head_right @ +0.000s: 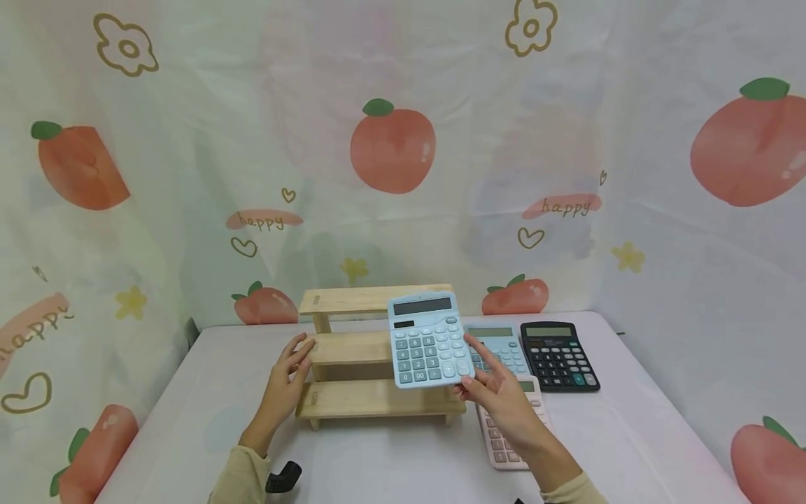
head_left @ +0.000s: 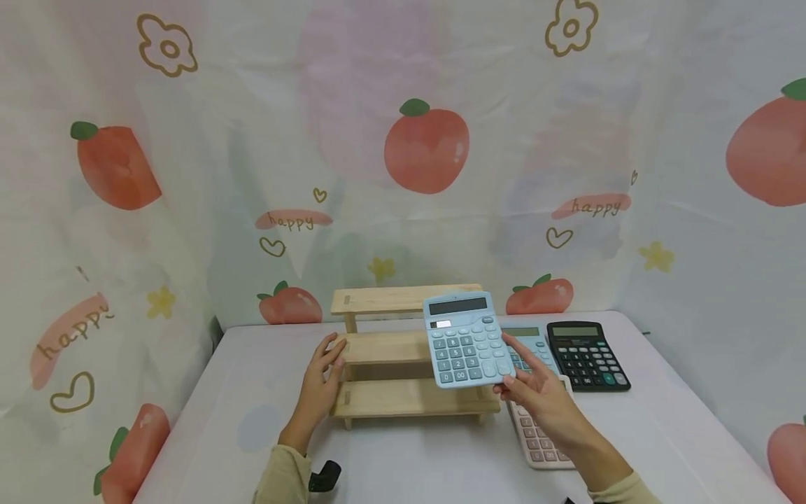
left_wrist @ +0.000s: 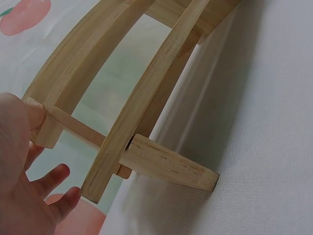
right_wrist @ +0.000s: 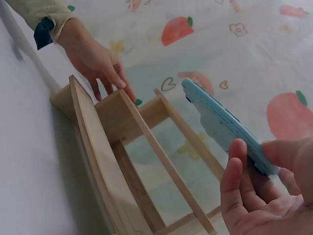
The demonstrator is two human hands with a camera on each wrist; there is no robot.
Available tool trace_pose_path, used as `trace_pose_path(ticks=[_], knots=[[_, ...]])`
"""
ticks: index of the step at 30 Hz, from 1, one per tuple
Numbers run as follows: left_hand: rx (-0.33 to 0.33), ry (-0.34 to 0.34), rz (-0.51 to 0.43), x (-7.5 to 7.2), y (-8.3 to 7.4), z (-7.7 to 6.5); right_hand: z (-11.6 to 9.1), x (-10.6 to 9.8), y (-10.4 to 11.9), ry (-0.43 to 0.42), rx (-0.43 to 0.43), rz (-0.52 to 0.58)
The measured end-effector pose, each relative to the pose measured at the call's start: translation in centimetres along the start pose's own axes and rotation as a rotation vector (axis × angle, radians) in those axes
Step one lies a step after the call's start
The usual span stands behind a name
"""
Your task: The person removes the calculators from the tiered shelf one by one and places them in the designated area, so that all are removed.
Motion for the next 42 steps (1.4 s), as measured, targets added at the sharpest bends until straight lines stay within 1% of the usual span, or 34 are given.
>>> trace_pose_path(ticks=[6, 13, 21, 24, 32, 34, 42], knots=[[0.01, -0.009, 0.007, 0.0, 0.0, 0.2, -0.5, -0.8, 0.1, -0.005, 0.022, -0.027], [0.017, -0.006, 0.003, 0.2, -0.2, 0.3, -0.9, -1.4, 0.2, -0.003, 0.005, 0.009], [-0.006, 0.002, 0.0, 0.1, -0.3, 0.3, -1.5, -2.1, 0.1, -0.012, -0.009, 0.023], [-0.012, -0.001, 0.004, 0.1, -0.2, 0.2, -1.8, -2.2, 0.1, -0.009, -0.01, 0.04], [-0.01, -0.003, -0.005, 0.0, -0.2, 0.1, -2.2, -2.9, -0.3, 0.029, -0.024, 0.115], [-0.008, -0.002, -0.004, 0.0, -0.3, 0.1, -2.3, -3.1, -0.4, 0.03, -0.026, 0.112], [-0.024, 0.002, -0.004, 0.0, -0.4, 0.0, -2.9, -4.1, -0.9, -0.018, -0.002, 0.067]])
Point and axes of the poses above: each hand's wrist, its own z-axis towards the middle knuckle, its own x-axis out of the palm, y = z × x, the point moved 3 cm from there along z, towards the middle knuckle, and after that the axes turned 5 degrees about -y, right-handed, at the moved point
